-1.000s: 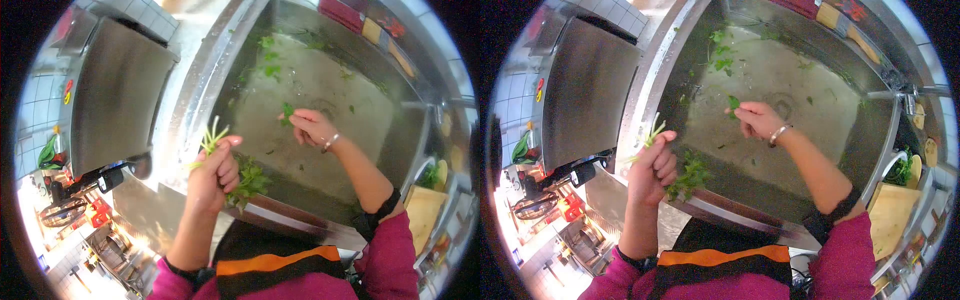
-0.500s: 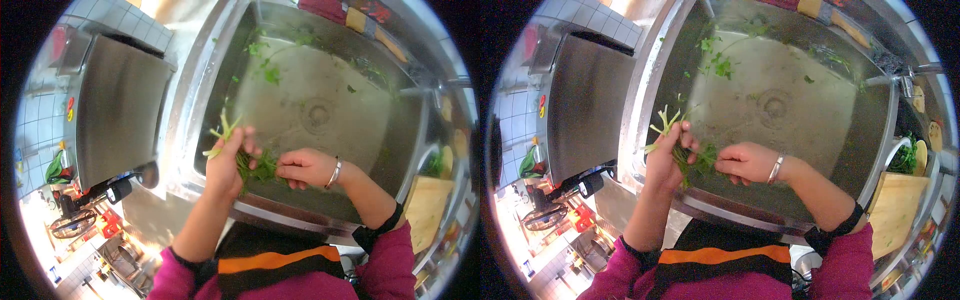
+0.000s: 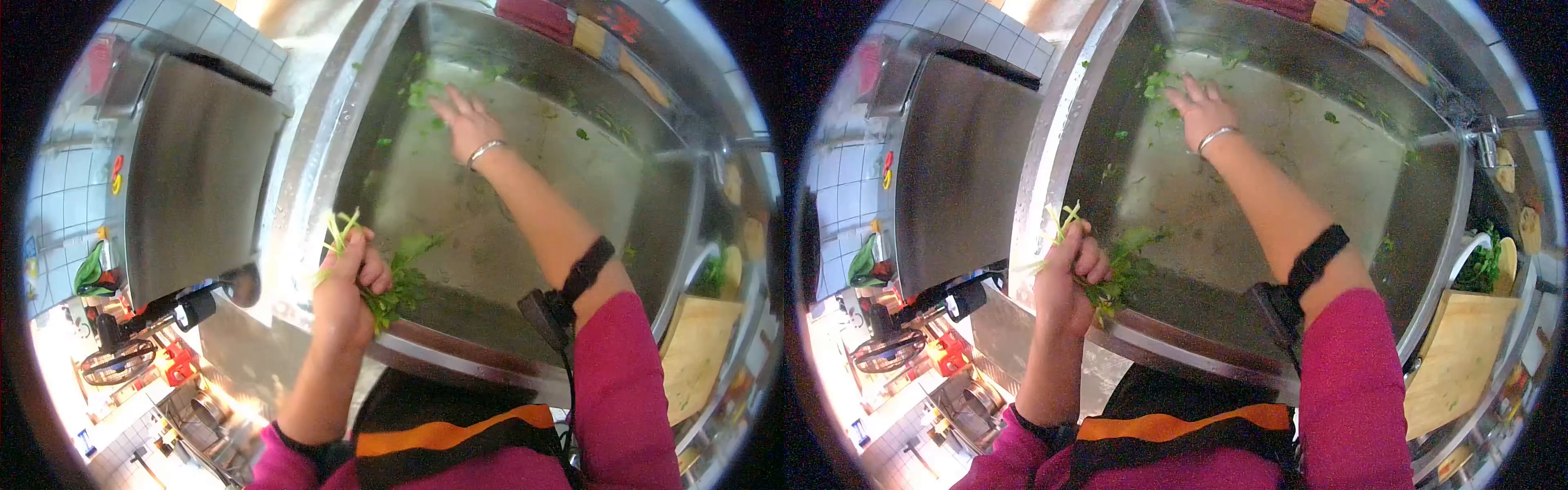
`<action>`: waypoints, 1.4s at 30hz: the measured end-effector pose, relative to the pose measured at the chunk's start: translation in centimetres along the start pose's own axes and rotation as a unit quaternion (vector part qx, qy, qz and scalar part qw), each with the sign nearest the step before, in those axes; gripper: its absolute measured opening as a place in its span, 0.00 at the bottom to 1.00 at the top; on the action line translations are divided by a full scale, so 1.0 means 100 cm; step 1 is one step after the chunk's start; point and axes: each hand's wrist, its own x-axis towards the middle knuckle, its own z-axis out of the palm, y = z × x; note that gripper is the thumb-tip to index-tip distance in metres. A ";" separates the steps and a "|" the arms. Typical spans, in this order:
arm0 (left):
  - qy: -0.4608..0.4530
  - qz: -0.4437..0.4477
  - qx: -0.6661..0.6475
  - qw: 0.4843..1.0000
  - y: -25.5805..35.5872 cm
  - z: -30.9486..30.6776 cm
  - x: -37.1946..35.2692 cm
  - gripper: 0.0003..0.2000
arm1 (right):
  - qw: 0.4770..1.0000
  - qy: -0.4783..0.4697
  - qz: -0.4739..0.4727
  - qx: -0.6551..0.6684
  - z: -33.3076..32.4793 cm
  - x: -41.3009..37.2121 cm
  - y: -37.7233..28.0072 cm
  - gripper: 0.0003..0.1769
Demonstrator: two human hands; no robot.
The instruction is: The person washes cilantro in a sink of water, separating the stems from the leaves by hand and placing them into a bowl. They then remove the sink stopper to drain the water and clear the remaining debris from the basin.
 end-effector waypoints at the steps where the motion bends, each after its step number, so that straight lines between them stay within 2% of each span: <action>1: 0.002 -0.001 -0.001 1.000 0.000 0.001 -0.001 0.07 | 0.997 -0.050 -0.007 -0.052 0.003 0.004 0.004 0.15; 2: -0.014 -0.006 -0.003 1.000 0.000 0.001 -0.001 0.07 | 0.997 -0.051 -0.008 -0.051 0.004 0.013 0.011 0.15; 3: -0.029 -0.012 -0.005 0.999 0.000 0.000 -0.001 0.07 | 0.976 -0.208 0.000 -0.067 0.003 0.022 0.016 0.15; 4: -0.028 -0.015 -0.006 0.999 -0.001 -0.001 -0.002 0.07 | 0.930 -0.359 0.011 -0.083 0.001 0.024 0.022 0.14; 5: -0.034 -0.022 -0.010 0.999 -0.001 -0.001 -0.003 0.07 | 0.929 -0.359 0.013 -0.085 0.006 0.014 0.028 0.14; 7: -0.042 -0.025 -0.020 0.999 -0.002 -0.001 -0.002 0.07 | 0.949 -0.262 -0.160 0.062 0.014 -0.020 0.044 0.12; 9: -0.016 -0.020 0.011 1.000 -0.006 -0.001 -0.002 0.08 | 0.957 -0.047 -0.272 0.086 -0.002 -0.044 0.070 0.10; 10: -0.014 -0.020 0.005 1.000 -0.006 -0.001 -0.003 0.08 | 0.956 -0.050 -0.277 0.084 -0.010 -0.056 0.073 0.10; 11: -0.042 -0.030 0.047 0.998 -0.004 -0.001 -0.003 0.09 | 0.964 -0.108 -0.068 0.233 -0.017 -0.067 0.074 0.11; 12: -0.069 -0.040 0.092 0.993 -0.003 -0.001 -0.004 0.10 | 0.905 -0.157 0.147 0.366 -0.024 -0.079 0.072 0.12; 13: -0.069 -0.040 0.093 0.992 -0.004 -0.001 -0.003 0.10 | 0.905 -0.157 0.148 0.368 -0.036 -0.087 0.063 0.12; 15: -0.156 -0.119 0.007 0.981 -0.006 0.000 -0.003 0.14 | 0.842 -0.166 0.172 0.484 -0.068 -0.101 0.042 0.10; 16: -0.156 -0.120 0.009 0.980 -0.008 0.006 -0.003 0.14 | 0.813 -0.180 0.189 0.520 -0.085 -0.106 0.030 0.11; 18: -0.069 -0.168 0.045 0.982 -0.015 0.020 -0.005 0.16 | 0.753 -0.204 0.186 0.597 -0.111 -0.119 0.005 0.12; 19: -0.070 -0.168 0.049 0.982 -0.017 0.021 -0.003 0.16 | 0.721 -0.211 0.164 0.639 -0.119 -0.126 -0.004 0.12; 20: -0.093 -0.164 0.040 0.981 -0.022 0.019 0.000 0.16 | 0.720 -0.206 0.166 0.641 -0.125 -0.129 -0.011 0.12; 22: -0.117 -0.161 0.035 0.979 -0.022 0.021 0.002 0.17 | 0.737 -0.236 0.048 0.632 -0.131 -0.132 -0.020 0.12; 23: -0.079 -0.141 -0.006 0.987 -0.019 0.022 0.002 0.15 | 0.736 -0.233 0.050 0.633 -0.128 -0.134 -0.023 0.12; 24: -0.041 -0.120 -0.046 0.991 -0.016 0.021 0.002 0.14 | 0.747 -0.189 0.012 0.638 -0.122 -0.136 -0.026 0.11; 25: -0.041 -0.119 -0.044 0.991 -0.015 0.015 0.004 0.14 | 0.754 -0.145 -0.026 0.640 -0.117 -0.137 -0.027 0.11; 26: -0.057 -0.100 -0.031 0.993 -0.015 0.006 0.007 0.14 | 0.754 -0.143 -0.026 0.640 -0.117 -0.137 -0.027 0.11; 27: -0.073 -0.081 -0.019 0.994 -0.014 0.002 0.007 0.14 | 0.778 -0.158 0.015 0.607 -0.115 -0.137 -0.026 0.10; 28: -0.074 -0.081 -0.017 0.994 -0.012 0.002 0.006 0.14 | 0.800 -0.173 0.055 0.572 -0.115 -0.137 -0.026 0.09; 29: -0.054 -0.063 -0.010 0.996 -0.009 0.003 0.004 0.13 | 0.800 -0.172 0.056 0.573 -0.110 -0.134 -0.023 0.09; 30: -0.034 -0.045 -0.003 0.998 -0.006 0.003 0.001 0.12 | 0.886 -0.197 -0.009 0.419 -0.103 -0.126 -0.017 0.10; 31: -0.034 -0.045 -0.003 0.998 -0.005 0.000 0.001 0.12 | 0.941 -0.215 -0.073 0.251 -0.095 -0.117 -0.011 0.10; 33: -0.029 -0.017 0.033 0.999 -0.001 -0.009 0.000 0.09 | 0.969 -0.220 -0.026 0.106 -0.082 -0.094 -0.009 0.11; 35: -0.016 -0.009 0.053 0.998 0.000 -0.010 -0.003 0.07 | 0.993 -0.074 -0.087 0.028 -0.056 -0.056 0.000 0.12; 37: -0.050 -0.021 0.082 0.995 -0.002 -0.013 -0.003 0.07 | 0.983 0.082 -0.155 0.049 -0.030 -0.016 0.000 0.12; 38: -0.056 -0.021 0.087 0.994 -0.001 -0.010 -0.006 0.07 | 0.984 0.086 -0.149 0.047 -0.018 -0.003 0.003 0.12; 40: -0.036 -0.065 0.063 0.995 0.001 0.005 -0.012 0.06 | 0.936 -0.028 -0.351 -0.020 -0.009 0.017 0.016 0.11; 41: -0.053 -0.060 0.070 0.994 0.000 0.006 -0.011 0.06 | 0.940 -0.019 -0.340 -0.031 -0.012 0.021 0.024 0.11; 42: -0.063 -0.034 0.076 0.995 -0.004 0.004 -0.012 0.06 | 0.958 -0.140 -0.244 -0.053 -0.018 0.018 0.028 0.10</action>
